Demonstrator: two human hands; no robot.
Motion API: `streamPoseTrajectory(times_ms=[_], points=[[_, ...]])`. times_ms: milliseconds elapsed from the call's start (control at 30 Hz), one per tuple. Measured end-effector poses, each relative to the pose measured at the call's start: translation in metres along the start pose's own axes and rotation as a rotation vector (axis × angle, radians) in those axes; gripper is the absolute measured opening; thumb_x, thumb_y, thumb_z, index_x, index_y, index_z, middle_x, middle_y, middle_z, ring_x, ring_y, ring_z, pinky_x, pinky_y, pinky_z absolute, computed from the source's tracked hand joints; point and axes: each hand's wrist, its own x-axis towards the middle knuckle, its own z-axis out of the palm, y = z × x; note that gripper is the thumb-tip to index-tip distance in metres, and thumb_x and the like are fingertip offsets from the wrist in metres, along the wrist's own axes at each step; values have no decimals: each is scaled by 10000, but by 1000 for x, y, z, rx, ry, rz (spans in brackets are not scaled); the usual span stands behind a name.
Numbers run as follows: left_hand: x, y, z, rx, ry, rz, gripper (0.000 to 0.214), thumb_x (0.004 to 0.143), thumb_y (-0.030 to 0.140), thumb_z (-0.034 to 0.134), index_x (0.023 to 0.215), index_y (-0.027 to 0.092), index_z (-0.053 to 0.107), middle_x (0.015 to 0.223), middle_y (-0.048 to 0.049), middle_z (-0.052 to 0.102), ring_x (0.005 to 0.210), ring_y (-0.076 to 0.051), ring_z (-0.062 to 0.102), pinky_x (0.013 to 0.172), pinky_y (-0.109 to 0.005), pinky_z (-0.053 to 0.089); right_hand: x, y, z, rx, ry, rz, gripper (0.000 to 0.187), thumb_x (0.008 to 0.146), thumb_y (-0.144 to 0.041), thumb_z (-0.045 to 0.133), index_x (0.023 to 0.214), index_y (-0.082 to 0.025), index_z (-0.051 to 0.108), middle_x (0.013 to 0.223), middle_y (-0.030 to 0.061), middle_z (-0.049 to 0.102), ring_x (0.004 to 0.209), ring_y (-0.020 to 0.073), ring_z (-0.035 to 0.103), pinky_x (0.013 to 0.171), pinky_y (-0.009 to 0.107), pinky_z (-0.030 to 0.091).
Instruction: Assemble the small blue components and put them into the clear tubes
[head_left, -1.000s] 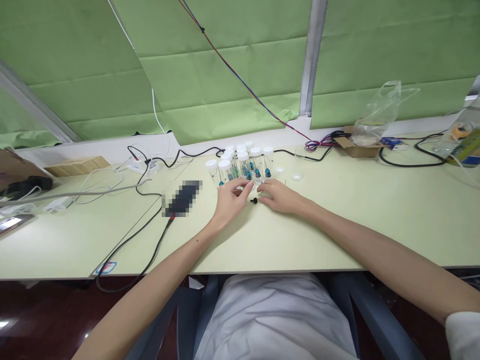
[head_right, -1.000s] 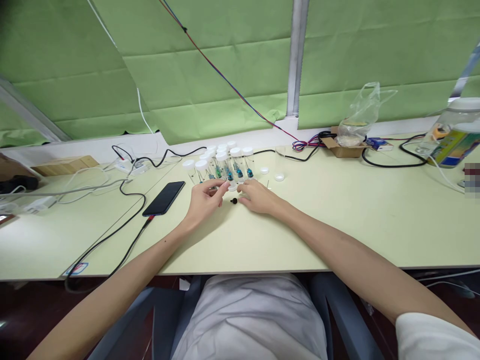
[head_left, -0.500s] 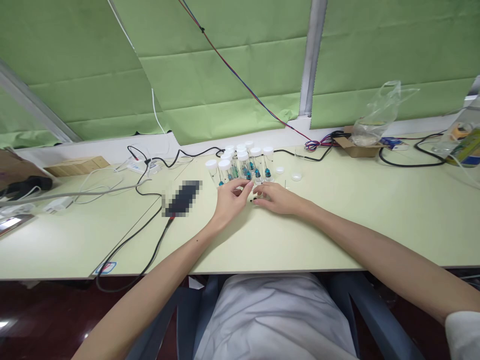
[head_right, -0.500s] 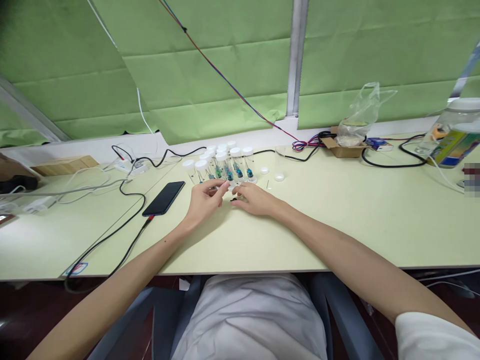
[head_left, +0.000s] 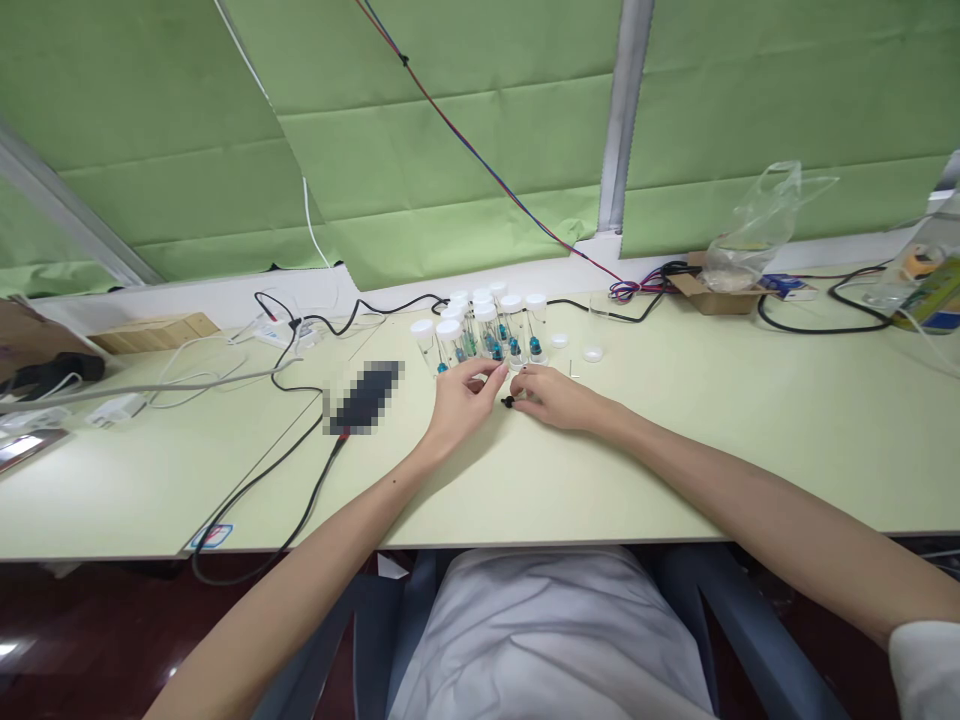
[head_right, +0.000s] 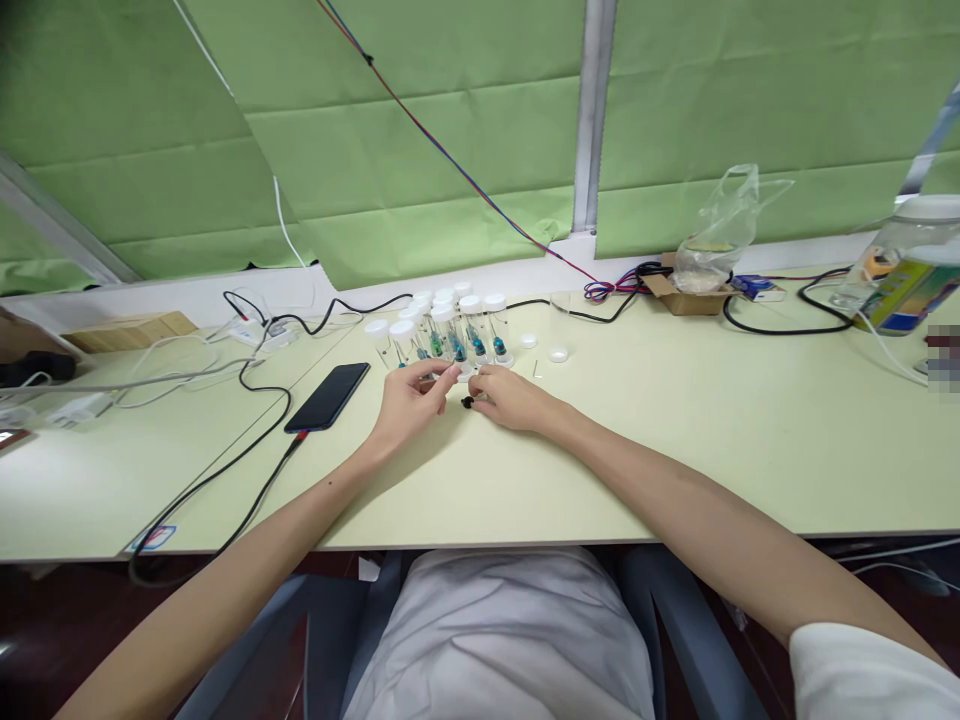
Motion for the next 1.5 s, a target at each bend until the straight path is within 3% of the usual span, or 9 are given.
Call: streamPoseTrajectory(times_ms=[300,633,1500], points=[[1,1,0,15,-32,-9,297,875,429,646,811,149,721,874,-78,739,645,-132,607,493,-216,441,1,3,5,7,9,2,101,956,-211,579,941,-147,655,1000,112,646,958,236,604,852,349,460],[1,-1,0,-12,-59,-25,323,872,466,650,816,155,715,813,-52,719,480,-83,489,461,-229,416,0,-2,5,-1,22,30,120,954,-267,597,944,-154,638,998,112,652,961,246,603,831,349,456],[0,0,0,11,-105,-22,287,883,428,640,800,167,725,794,-48,725,471,-87,503,468,-234,436,3,-3,9,-29,27,33,88,956,-185,563,950,-148,643,992,109,646,948,232,593,815,337,450]])
